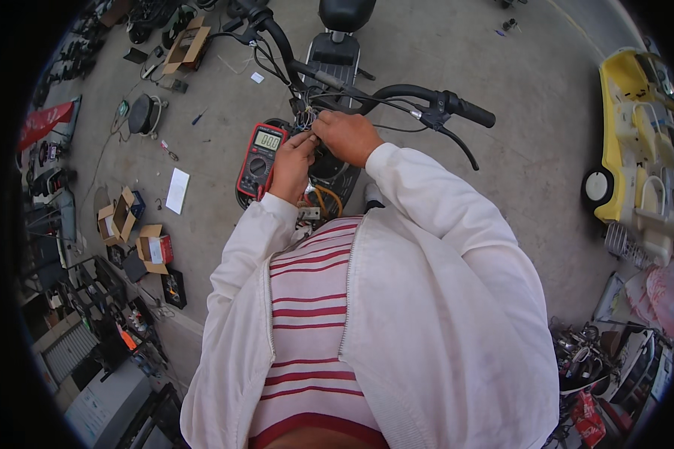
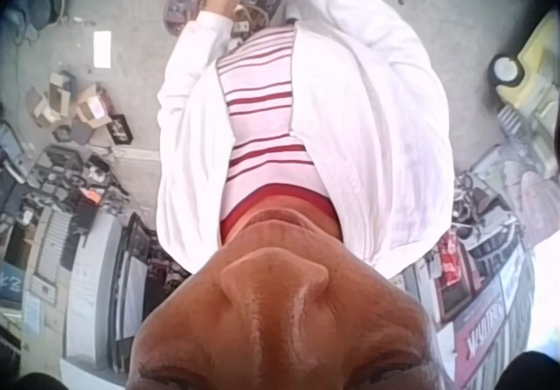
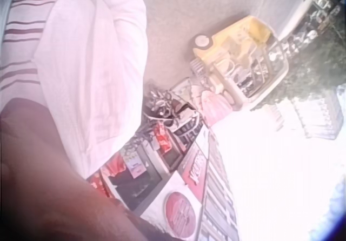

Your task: The person uses a multimeter to test electrical continuity and voltage on wires and components attached to an electric bicycle. They connect and disconnect multimeter probes to various wires and a headlight unit, observing the multimeter display throughout.

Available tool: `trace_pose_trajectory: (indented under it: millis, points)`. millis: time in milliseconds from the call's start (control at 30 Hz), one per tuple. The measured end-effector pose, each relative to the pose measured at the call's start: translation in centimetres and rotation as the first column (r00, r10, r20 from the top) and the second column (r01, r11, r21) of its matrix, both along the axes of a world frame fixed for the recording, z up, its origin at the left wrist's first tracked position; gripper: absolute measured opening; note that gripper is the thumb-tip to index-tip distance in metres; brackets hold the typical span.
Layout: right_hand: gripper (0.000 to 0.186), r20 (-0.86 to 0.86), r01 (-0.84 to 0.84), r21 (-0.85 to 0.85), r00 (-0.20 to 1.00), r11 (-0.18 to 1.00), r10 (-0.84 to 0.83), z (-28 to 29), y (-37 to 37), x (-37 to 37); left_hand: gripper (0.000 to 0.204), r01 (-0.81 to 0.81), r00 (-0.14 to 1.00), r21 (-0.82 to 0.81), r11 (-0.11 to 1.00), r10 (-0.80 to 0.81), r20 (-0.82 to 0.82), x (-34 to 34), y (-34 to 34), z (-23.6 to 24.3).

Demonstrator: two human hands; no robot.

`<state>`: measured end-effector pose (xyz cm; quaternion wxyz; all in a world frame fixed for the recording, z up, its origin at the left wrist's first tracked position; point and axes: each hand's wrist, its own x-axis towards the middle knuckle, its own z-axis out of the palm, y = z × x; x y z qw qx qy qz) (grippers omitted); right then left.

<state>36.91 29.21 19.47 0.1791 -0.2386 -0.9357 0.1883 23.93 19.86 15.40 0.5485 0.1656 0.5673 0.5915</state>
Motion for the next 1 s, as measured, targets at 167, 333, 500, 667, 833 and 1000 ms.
trace_pose_trajectory:
  millis: [167,333,500,667,833,1000]
  points:
    - [0.013,0.017,0.342,-0.713,0.881,0.612,-0.472,-2.1,-0.3,-1.7,0.023,0.018,1.0,0.013,1.0,-0.018,-0.02,0.3,0.0,0.5]
    - [0.013,-0.004,0.224,-0.697,0.949,0.681,-0.317,-1.4,0.1,-1.1,0.023,0.017,1.0,0.003,1.0,-0.017,-0.007,0.0,0.1,0.8]
    - [0.014,-0.031,0.005,0.004,1.0,1.0,-0.005,-0.3,0.0,-0.2,0.022,0.005,1.0,0.012,1.0,-0.005,0.007,-0.1,-0.1,0.3]
    - [0.015,0.037,0.178,-0.242,0.984,0.954,-0.175,-1.1,-0.3,-1.0,0.022,0.019,1.0,-0.006,1.0,-0.019,-0.016,0.1,0.0,0.7]
    - [0.023,0.117,0.269,-0.863,0.93,0.427,-0.348,-1.1,1.0,-1.5,0.015,-0.04,0.998,0.022,0.999,0.039,0.043,-0.1,-0.4,0.4]
    - [0.022,-0.077,0.155,-0.84,0.915,0.519,-0.397,-4.3,0.8,-1.0,0.015,-0.03,0.994,0.062,0.998,0.024,0.104,-0.6,-0.4,-0.5]
